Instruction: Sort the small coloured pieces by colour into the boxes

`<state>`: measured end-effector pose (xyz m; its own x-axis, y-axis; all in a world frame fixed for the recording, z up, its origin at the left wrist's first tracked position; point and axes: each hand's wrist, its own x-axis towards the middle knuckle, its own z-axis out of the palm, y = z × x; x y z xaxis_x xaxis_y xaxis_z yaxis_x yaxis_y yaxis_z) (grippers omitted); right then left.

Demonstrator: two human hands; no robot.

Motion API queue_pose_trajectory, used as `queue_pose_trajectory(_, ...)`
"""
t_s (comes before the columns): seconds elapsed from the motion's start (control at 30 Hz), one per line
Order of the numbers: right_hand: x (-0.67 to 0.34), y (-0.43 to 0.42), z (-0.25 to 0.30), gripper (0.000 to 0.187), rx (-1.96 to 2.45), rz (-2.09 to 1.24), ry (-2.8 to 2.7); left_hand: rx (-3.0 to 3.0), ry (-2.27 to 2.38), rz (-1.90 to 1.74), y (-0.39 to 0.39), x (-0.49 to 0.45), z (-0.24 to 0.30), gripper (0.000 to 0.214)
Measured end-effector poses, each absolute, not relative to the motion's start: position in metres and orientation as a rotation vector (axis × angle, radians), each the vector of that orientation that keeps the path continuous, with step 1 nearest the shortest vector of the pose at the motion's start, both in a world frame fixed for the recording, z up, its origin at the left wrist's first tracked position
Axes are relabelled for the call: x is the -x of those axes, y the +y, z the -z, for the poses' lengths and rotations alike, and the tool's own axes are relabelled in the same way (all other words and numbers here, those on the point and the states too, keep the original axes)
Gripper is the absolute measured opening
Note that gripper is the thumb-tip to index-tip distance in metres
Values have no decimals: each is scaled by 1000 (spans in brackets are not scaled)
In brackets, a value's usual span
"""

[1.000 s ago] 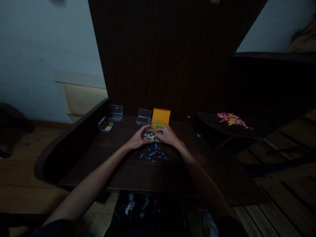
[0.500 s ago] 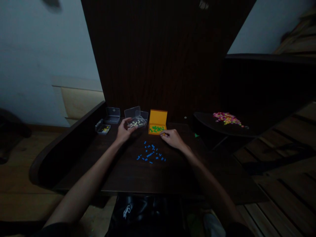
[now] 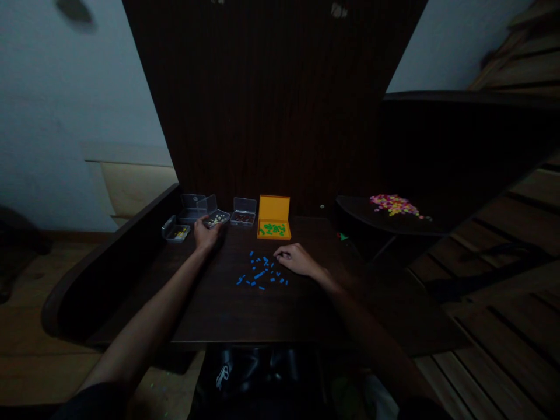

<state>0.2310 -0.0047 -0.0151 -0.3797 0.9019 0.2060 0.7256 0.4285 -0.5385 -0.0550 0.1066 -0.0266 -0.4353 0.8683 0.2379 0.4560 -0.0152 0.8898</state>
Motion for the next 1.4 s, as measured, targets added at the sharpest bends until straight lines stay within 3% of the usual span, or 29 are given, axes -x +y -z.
queue_pose_trajectory(0.23, -224, -7, 20, 20, 1355, -556, -2238, -1413, 1896, -1358, 112, 49, 25, 44)
queue_pose_trajectory(0.5, -215, -11, 20, 14, 1382, -505, -2277, -1489, 1900, -1325, 116, 47, 26, 57)
queue_pose_trajectory(1.1, -213, -13, 15, 12, 1356, -453, -2245, -1721, 1974, -1088, 104, 41, 26, 52)
queue_pose_trajectory(1.3, -218, -2, 7, 11, 1318, -470, -2139, -1775, 1966, -1027, 92, 52, 24, 47)
queue_pose_trajectory(1.4, -216, 6, 0, 12, 1305, -458, -2106, -1860, 2001, -947, 86, 57, 22, 34)
